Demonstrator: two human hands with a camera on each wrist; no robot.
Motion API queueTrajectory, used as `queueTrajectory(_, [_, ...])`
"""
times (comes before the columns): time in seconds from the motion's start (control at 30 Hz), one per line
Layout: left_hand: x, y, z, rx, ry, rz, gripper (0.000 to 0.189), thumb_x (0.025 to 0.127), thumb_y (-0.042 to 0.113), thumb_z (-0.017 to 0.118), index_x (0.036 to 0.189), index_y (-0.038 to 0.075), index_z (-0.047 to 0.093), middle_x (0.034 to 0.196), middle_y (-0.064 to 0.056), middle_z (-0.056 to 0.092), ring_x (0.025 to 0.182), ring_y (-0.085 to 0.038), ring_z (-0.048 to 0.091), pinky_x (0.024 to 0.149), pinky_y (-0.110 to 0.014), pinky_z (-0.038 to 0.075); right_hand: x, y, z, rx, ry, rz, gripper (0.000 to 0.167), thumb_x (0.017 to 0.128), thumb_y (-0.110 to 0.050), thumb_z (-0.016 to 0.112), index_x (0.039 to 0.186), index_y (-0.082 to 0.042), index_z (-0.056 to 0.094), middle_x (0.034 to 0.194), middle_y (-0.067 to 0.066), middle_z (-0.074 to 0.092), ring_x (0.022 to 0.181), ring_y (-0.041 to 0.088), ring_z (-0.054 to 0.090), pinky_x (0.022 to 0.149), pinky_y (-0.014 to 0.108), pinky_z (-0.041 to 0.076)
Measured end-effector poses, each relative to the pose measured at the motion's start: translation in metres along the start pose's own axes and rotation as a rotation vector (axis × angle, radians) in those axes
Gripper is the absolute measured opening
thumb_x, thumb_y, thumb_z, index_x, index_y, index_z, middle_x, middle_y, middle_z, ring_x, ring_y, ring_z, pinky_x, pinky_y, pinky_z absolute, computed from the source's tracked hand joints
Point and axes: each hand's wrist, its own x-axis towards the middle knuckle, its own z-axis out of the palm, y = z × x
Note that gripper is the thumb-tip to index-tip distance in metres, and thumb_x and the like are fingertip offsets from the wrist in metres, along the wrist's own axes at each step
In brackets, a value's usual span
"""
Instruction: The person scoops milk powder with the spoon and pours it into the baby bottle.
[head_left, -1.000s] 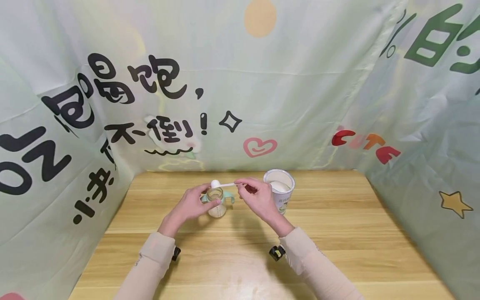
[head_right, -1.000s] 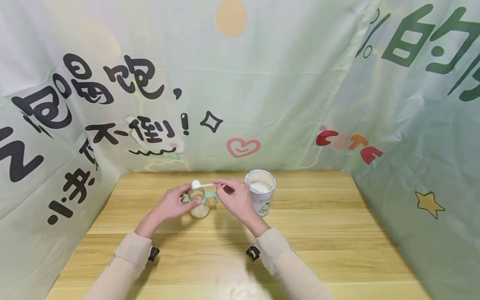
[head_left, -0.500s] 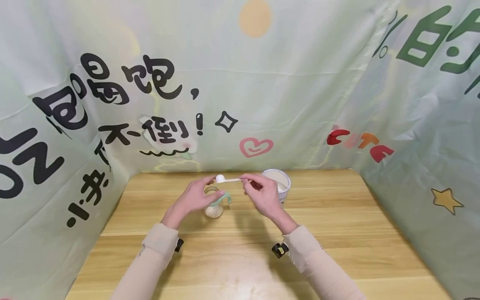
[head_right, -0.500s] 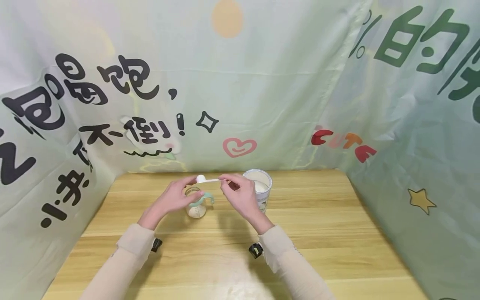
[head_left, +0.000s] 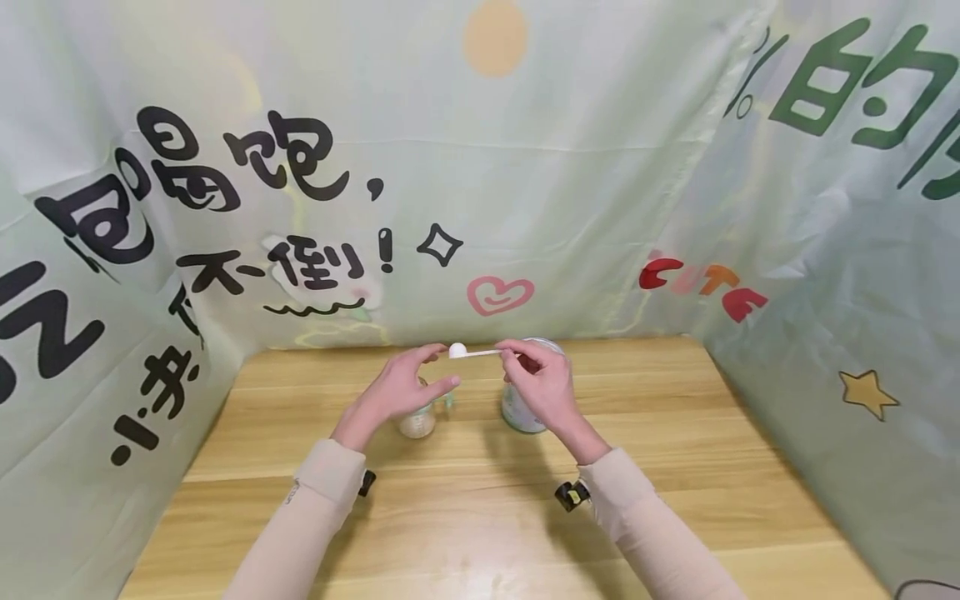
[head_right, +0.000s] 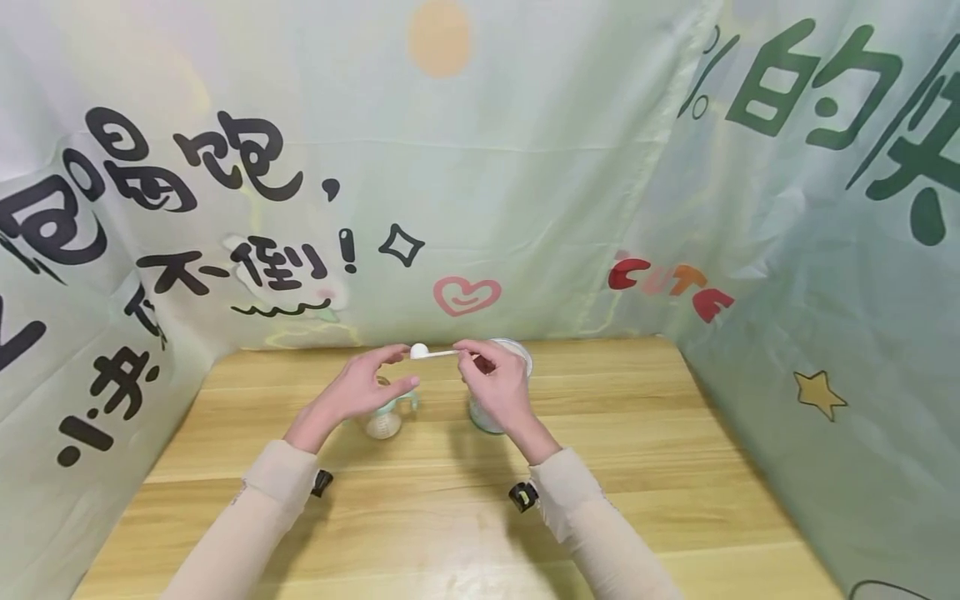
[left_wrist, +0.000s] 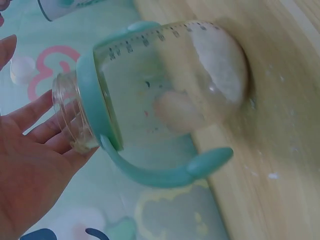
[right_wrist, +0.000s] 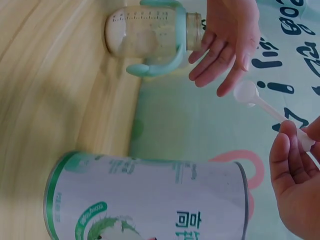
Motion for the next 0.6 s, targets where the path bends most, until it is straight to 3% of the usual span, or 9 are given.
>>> queueTrajectory(0.23, [0.009,0.006,0.007,-0.007,-0.004,0.019,0.076,0.095,0.058,0.070,0.154,0.013,0.053,0.148,-0.018,0.062,0.136,-0.035,0.060,0.114,-0.057,0.049,0.002,0.000,-0.014,0.085,0.044,0.141,0.016,0.101,-0.013,0.070,0.108,-0.004,0.081,0.076,0.022,0.071,0.061,0.008,0.063,0.055,0.018,0.051])
queueTrajectory(0.6, [0.019,0.017,0.017,-0.028,-0.015,0.062,0.076,0.094,0.057,0.072,0.153,0.013,0.053,0.146,-0.015,0.064,0.135,-0.033,0.061,0.114,-0.055,0.050,0.006,0.001,-0.035,0.110,0.104,0.245,0.018,0.103,-0.011,0.067,0.111,0.001,0.077,0.090,0.027,0.072,0.060,0.008,0.064,0.059,0.022,0.056])
